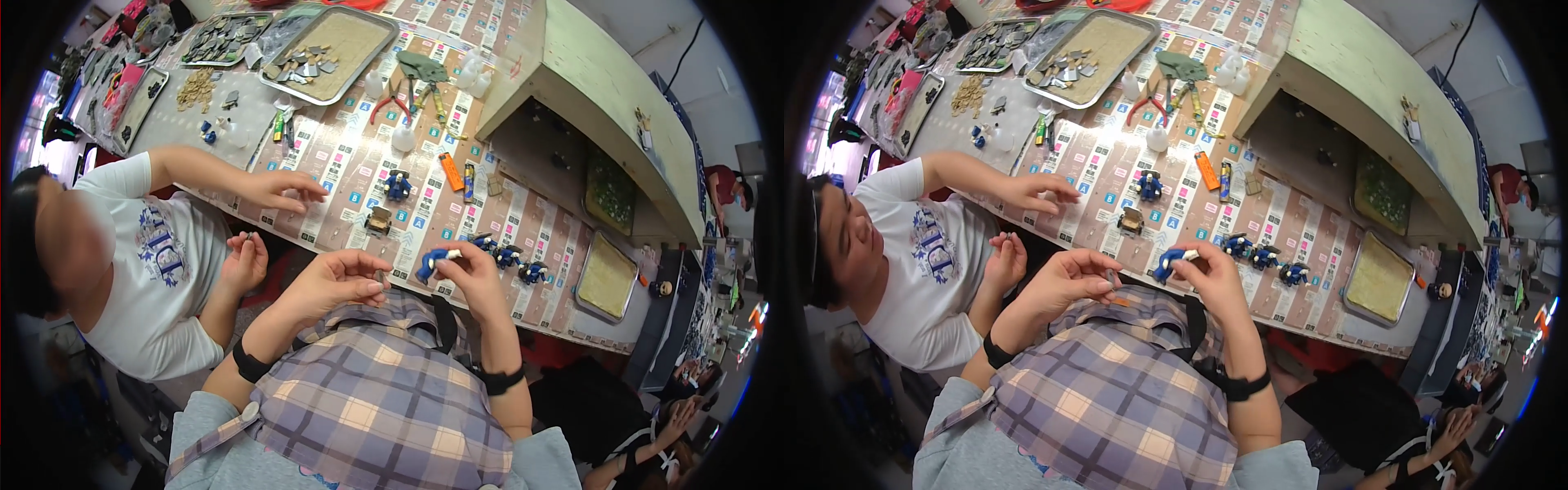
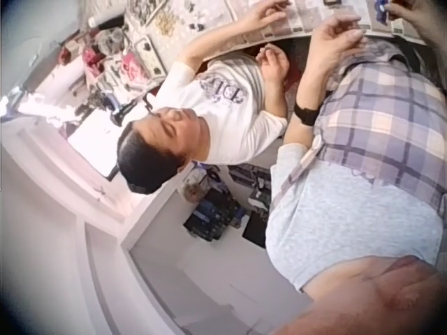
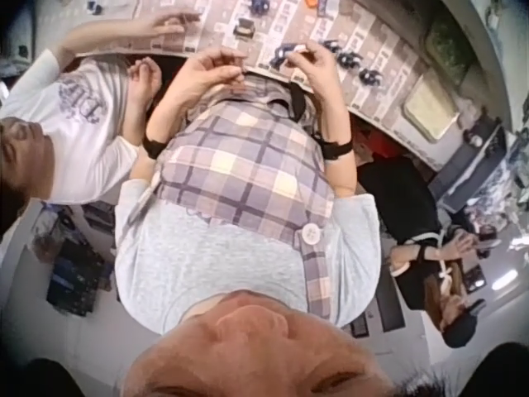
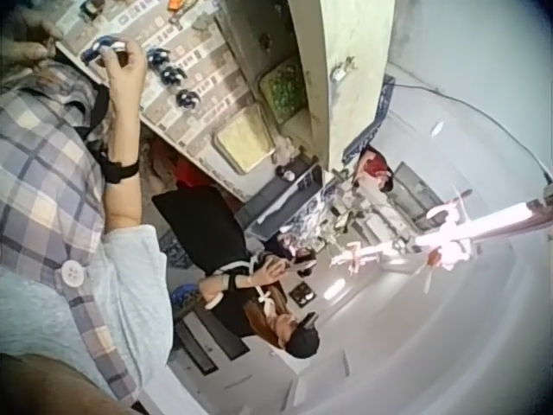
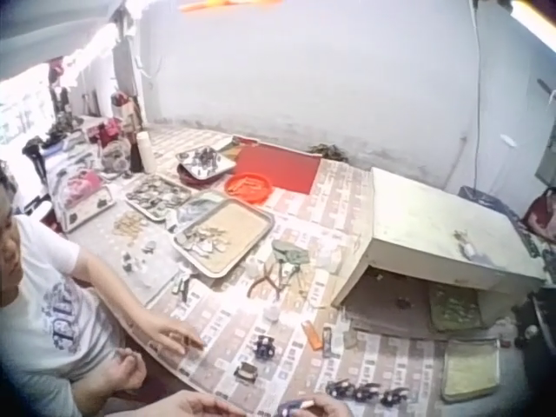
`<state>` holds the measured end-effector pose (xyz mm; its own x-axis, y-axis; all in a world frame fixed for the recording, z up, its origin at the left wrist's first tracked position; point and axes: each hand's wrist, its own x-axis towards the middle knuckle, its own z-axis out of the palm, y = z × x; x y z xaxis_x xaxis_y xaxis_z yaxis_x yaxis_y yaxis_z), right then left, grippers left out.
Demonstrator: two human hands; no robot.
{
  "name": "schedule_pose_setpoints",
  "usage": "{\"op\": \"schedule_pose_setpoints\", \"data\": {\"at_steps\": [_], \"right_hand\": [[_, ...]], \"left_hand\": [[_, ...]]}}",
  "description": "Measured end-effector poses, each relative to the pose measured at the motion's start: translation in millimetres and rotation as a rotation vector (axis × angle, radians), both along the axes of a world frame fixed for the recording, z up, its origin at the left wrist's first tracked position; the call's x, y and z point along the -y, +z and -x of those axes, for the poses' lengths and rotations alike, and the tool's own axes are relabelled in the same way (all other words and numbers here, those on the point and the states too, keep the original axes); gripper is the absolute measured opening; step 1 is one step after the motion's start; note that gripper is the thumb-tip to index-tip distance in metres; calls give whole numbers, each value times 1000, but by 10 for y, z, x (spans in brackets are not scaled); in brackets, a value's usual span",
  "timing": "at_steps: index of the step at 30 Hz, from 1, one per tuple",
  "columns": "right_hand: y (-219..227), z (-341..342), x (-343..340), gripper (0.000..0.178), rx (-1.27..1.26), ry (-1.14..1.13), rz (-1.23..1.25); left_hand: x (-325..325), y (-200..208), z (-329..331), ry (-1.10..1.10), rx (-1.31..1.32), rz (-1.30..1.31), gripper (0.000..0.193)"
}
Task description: Assembling small blue and white plastic components, applying glue, and organizing them into a tray.
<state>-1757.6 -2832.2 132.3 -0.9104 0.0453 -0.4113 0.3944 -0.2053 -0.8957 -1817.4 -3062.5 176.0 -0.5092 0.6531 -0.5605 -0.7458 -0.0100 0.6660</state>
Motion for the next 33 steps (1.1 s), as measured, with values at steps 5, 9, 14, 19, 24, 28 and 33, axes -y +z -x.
{"op": "schedule_pose_setpoints", "data": {"at_steps": [5,9,14,19,24,28,33], "right_hand": [[586,-231,-44,22,-106,32,164],[632,-325,-50,23,-215,22,245],[709,-364,43,23,-318,-29,199],[678,-413,76,22,-389,-94,141],[678,-406,149,22,-462,-125,30],[696,-383,250,23,-481,-233,152],[661,-368,342,29,-508,-312,321]], "left_hand": [[-192,267,-11,-51,-42,-110,28],[-358,481,-30,-121,-101,-164,26],[-418,589,-62,-145,-231,-130,24],[-427,618,-78,-137,-303,-91,23],[-398,640,-93,-106,-380,-76,23],[-369,850,-82,-139,-663,5,21],[-327,891,-41,-142,-996,23,21]]}}
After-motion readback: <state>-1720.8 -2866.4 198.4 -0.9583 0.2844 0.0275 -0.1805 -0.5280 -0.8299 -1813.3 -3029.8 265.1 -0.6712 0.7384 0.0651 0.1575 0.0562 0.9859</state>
